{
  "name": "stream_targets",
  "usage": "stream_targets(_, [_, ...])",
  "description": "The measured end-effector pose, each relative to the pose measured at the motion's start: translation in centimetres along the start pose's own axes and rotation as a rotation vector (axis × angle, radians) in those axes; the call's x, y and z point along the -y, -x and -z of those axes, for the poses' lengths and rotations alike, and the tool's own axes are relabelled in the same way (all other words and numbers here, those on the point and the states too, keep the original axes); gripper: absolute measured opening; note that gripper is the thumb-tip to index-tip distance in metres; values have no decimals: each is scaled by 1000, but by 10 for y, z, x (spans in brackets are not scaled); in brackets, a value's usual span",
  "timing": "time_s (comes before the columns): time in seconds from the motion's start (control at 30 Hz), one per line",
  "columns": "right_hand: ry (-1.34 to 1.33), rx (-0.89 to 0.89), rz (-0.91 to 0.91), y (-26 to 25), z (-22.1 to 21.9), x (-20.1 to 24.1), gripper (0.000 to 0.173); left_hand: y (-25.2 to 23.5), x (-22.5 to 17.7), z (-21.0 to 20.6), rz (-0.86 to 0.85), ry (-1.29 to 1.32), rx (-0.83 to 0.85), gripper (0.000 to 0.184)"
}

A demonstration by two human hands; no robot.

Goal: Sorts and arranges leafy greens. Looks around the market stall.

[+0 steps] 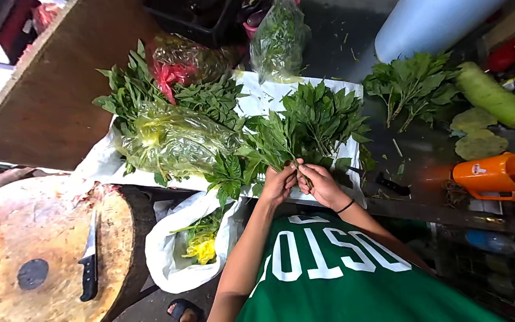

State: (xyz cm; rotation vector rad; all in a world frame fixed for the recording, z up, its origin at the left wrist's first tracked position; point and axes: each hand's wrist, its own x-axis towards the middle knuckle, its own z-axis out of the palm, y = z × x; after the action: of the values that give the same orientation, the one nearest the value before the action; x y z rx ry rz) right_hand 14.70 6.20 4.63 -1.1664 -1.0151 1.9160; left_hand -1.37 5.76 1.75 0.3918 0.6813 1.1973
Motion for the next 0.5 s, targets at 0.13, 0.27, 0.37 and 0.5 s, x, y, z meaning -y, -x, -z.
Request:
stream_targets(0.13, [200,-38,103,-8,9,-8,43,-2,-7,9,-87,58,-144,23])
stream_targets(0.27, [609,-34,-40,-3,27,-5,40,0,-38,26,-172,0,-251,24])
stream_targets(0.37, [721,-55,-16,-3,20,7,44,6,-51,26,-180,-110,-253,25])
stream_targets(0.5, [708,36,122,-16,-7,25,33,3,-38,21,-126,-107,-268,27])
